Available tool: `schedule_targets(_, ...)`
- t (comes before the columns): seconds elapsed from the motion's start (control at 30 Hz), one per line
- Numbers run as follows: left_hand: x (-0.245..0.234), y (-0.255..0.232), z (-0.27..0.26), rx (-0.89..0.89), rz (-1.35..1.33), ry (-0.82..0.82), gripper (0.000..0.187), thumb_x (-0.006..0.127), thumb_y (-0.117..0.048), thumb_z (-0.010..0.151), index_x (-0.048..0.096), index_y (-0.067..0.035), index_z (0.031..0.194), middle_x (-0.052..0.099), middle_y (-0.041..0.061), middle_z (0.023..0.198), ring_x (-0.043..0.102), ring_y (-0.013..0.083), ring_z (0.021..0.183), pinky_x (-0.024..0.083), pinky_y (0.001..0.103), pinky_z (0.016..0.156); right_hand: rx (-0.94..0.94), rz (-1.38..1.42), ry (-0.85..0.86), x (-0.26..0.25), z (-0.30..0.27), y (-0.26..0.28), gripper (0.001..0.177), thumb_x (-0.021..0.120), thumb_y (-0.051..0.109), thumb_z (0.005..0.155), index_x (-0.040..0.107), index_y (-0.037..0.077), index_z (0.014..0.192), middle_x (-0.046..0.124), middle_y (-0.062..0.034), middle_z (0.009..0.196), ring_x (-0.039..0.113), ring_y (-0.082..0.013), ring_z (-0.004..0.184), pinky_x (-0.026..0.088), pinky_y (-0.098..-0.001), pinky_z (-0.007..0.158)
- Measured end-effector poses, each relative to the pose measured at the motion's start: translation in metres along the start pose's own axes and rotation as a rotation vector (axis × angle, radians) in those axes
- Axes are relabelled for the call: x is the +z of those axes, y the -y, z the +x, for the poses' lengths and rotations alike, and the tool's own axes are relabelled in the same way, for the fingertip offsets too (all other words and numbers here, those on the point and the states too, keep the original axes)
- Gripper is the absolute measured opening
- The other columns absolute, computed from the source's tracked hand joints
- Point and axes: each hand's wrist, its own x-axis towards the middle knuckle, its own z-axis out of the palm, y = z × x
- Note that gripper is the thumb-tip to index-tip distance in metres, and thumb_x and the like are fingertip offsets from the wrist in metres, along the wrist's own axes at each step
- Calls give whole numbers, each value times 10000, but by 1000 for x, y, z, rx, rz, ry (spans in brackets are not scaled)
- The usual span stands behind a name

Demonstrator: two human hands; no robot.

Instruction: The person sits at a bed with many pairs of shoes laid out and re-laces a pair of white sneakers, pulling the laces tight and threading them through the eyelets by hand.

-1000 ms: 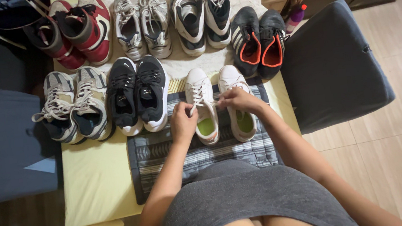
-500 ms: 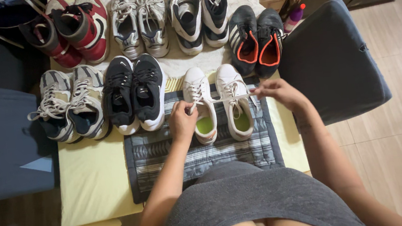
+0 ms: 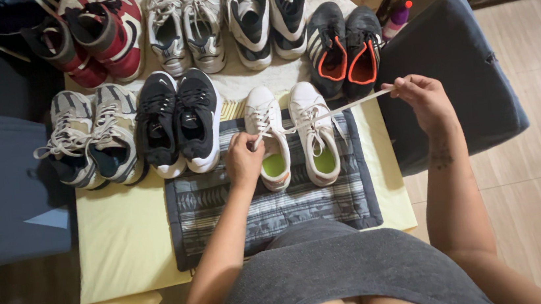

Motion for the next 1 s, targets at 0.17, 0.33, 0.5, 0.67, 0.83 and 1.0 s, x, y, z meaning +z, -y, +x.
schedule_targets(0.17,-5,2,14,-18,51,149,227,771,-284,925,742,-62,891,695,129,931,679,360,841,523,452,704,89,-551,-172,4,-17,2,259,727,269,1002,742,21,927,673,6,809,538,-81,757,410,-271,673)
schedule_targets(0.33,7,-12,52,257,62,163,150,739,-232,887,790,-97,930,729,130,947,697,352,896,549,449,799,59,-620,-135,1,-28,-1,279,744,284,967,746,6,942,701,-2,797,585,-49,750,462,-239,668)
schedule_targets(0.5,50,-38,85,266,295,770,236,783,-207,809,794,-143,1036,756,135,1036,702,330,988,541,444,862,87,-598,-136,1,-33,0,285,747,283,976,752,-2,959,699,-18,812,577,-67,766,457,-263,684)
schedule_targets(0.67,87,-27,107,256,348,1118,516,791,-91,696,727,-137,1205,761,124,1119,740,271,999,581,363,891,89,-598,-90,-3,-38,4,271,739,271,961,750,1,965,730,-30,853,640,-85,827,502,-271,765)
schedule_targets(0.83,72,-23,119,59,-183,976,337,719,-104,879,745,-93,1215,790,83,1068,737,176,966,563,308,909,103,-614,-99,-11,-42,1,269,735,270,963,763,3,981,735,-38,858,642,-98,832,507,-285,776)
schedule_targets(1.0,8,-68,134,48,-508,716,264,651,-66,967,716,-43,1222,755,16,932,676,80,861,544,244,816,126,-581,-112,-13,-36,-13,273,735,275,957,759,5,989,745,-32,865,649,-95,839,510,-286,788)
